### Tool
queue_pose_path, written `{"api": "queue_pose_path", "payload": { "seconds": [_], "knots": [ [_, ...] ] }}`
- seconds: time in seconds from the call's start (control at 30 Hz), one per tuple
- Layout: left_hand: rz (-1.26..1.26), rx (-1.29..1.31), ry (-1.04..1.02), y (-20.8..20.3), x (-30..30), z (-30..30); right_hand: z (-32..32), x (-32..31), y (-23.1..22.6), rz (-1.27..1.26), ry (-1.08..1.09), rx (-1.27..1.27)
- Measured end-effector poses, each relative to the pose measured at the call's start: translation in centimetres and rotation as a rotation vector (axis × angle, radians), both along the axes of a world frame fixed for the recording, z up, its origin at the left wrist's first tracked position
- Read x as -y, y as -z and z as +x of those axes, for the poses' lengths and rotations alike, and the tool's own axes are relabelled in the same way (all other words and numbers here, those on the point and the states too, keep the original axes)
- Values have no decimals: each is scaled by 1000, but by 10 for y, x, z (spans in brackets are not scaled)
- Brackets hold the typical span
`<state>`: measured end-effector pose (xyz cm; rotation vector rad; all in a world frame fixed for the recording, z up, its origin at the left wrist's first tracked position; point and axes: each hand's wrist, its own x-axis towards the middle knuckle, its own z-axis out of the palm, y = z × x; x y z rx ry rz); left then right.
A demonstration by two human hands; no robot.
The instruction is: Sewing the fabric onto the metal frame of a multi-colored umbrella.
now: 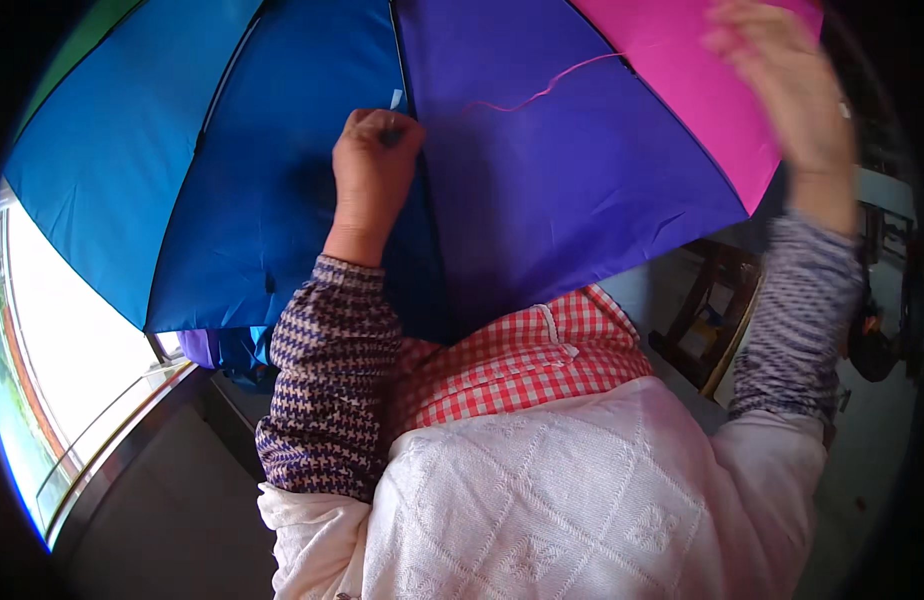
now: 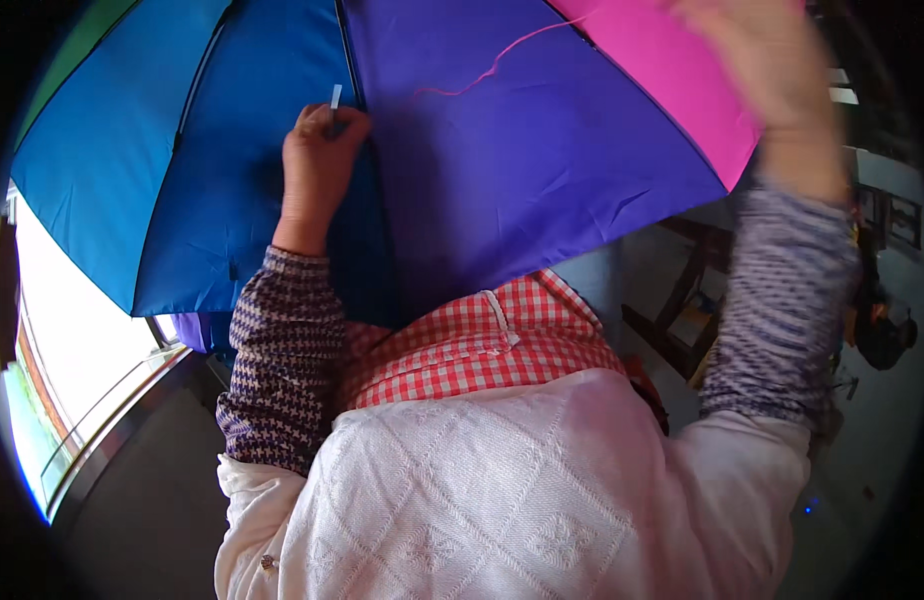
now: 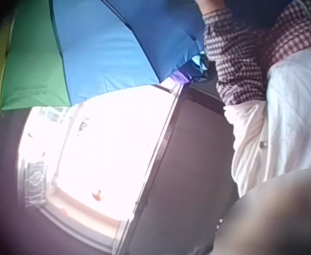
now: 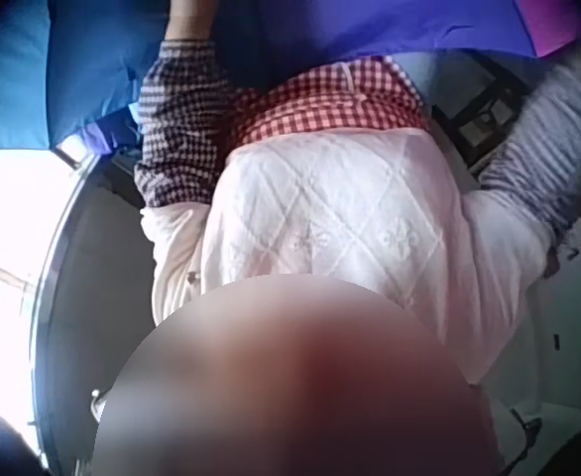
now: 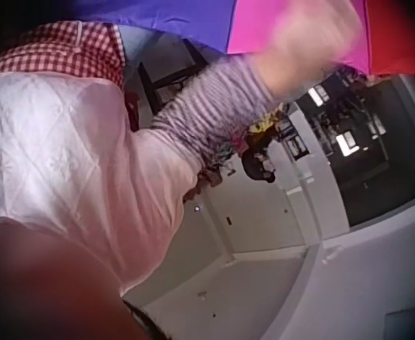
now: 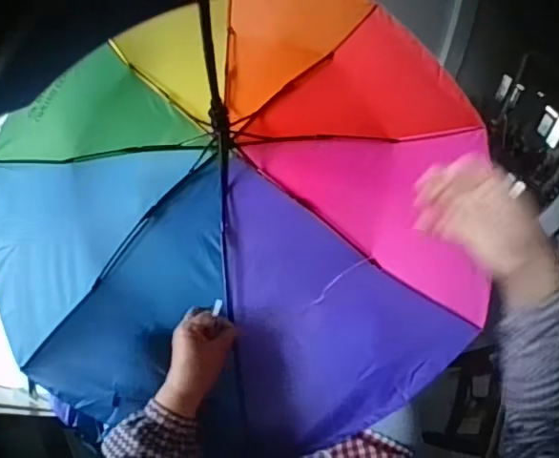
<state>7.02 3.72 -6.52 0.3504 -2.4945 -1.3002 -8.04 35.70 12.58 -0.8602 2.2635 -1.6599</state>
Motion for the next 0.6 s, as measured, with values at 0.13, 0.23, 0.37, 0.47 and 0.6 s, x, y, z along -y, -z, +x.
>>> {"api": "queue_pose_path", "payload": {
  "seconds": [0.13, 0.23, 0.37, 0.47, 0.6],
  "knots": [
    [622, 137, -96, -5, 7, 9, 76, 111, 137, 269, -325, -219],
    [878, 159, -158, -14, 5, 16, 107, 160, 186, 286, -180, -324],
    [906, 97, -140, -19, -5, 16, 110, 173, 206, 249, -8, -305],
    [876, 89, -102, -14, -10, 15, 110, 173, 209, 234, 53, -200],
    [644, 98, -60, -7, -11, 10, 77, 151, 189, 133, 179, -262]
  ]
}}
